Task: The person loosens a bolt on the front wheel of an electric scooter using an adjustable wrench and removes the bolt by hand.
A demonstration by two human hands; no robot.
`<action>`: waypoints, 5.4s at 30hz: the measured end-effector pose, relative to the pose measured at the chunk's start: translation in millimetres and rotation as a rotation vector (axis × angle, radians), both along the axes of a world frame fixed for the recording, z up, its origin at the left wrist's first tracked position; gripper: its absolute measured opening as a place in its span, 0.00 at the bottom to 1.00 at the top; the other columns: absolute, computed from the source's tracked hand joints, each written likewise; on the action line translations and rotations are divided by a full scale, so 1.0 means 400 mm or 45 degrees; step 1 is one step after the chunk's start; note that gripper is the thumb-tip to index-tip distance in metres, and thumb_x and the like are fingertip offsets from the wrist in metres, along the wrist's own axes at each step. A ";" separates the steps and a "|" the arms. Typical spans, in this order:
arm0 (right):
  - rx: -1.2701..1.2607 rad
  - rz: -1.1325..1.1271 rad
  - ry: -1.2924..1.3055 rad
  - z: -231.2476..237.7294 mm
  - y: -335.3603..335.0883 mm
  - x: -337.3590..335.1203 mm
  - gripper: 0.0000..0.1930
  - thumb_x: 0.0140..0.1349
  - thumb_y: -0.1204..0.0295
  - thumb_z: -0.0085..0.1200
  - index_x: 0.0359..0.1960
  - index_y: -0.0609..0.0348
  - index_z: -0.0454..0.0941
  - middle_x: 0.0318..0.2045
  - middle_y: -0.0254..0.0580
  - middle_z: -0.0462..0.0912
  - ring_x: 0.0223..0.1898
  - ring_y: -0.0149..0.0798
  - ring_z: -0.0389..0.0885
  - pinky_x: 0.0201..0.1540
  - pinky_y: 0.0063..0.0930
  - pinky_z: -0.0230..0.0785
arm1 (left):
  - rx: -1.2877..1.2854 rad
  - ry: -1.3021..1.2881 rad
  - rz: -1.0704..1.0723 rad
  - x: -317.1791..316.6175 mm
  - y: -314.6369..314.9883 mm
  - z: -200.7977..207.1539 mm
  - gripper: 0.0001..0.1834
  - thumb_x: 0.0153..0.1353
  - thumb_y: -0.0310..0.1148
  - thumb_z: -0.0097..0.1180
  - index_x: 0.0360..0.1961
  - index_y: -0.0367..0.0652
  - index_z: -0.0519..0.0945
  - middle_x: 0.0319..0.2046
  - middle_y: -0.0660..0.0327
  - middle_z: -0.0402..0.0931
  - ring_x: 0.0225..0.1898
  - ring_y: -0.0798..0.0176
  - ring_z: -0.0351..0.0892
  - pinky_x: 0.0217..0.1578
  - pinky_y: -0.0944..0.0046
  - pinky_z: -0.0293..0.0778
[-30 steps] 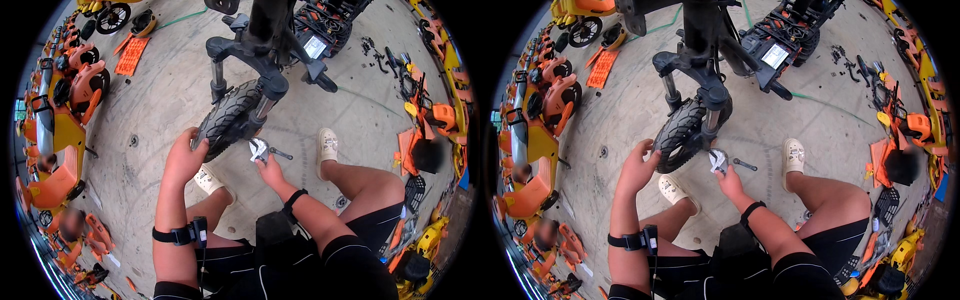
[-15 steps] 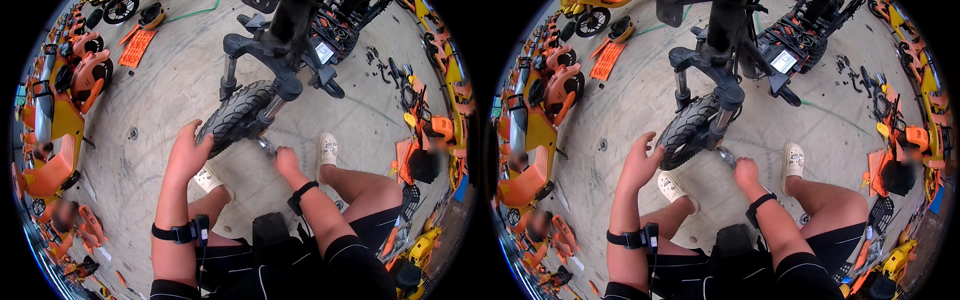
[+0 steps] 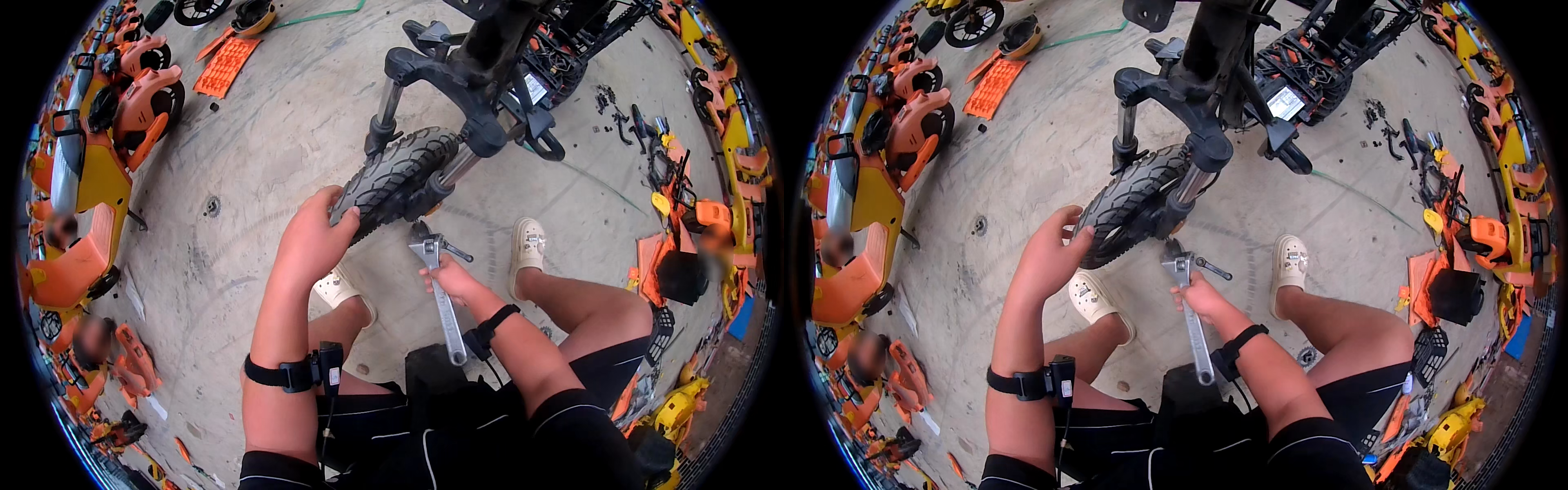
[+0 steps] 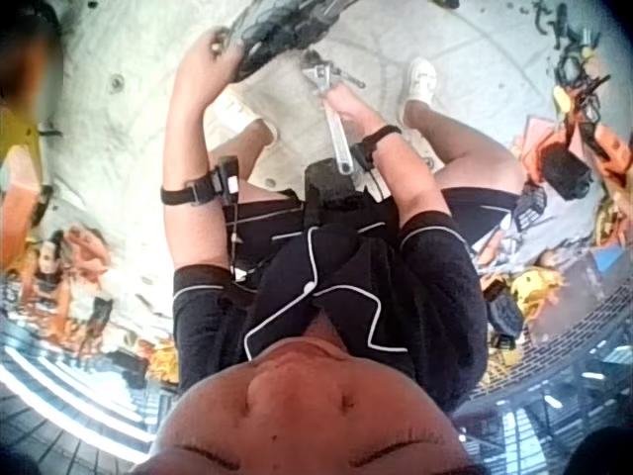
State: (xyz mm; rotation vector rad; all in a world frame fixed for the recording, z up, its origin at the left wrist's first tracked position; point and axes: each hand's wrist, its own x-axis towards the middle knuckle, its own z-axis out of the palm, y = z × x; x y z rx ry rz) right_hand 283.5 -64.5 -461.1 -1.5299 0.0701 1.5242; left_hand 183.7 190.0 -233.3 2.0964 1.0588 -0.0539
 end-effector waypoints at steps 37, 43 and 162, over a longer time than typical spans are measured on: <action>-0.028 -0.012 0.668 0.247 0.104 0.330 0.13 0.65 0.77 0.43 0.41 0.78 0.75 0.42 0.60 0.86 0.19 0.26 0.79 0.17 0.15 0.76 | -0.077 -0.040 -0.055 0.004 -0.031 0.012 0.27 0.66 0.42 0.60 0.61 0.38 0.77 0.55 0.48 0.81 0.52 0.49 0.83 0.53 0.55 0.78; 0.136 -0.136 0.897 0.183 0.070 0.326 0.14 0.65 0.76 0.44 0.43 0.80 0.75 0.41 0.59 0.86 0.20 0.30 0.79 0.24 0.18 0.79 | -0.070 -0.009 -0.071 0.009 -0.035 0.011 0.26 0.66 0.41 0.61 0.61 0.38 0.77 0.53 0.49 0.82 0.51 0.51 0.84 0.53 0.55 0.78; -0.653 0.687 -0.714 0.100 0.001 0.177 0.47 0.58 0.20 0.39 0.20 0.58 0.83 0.19 0.43 0.83 0.27 0.43 0.86 0.38 0.38 0.75 | -0.189 0.072 -0.268 0.026 -0.045 -0.003 0.26 0.67 0.41 0.61 0.63 0.40 0.75 0.51 0.47 0.81 0.52 0.49 0.82 0.54 0.54 0.77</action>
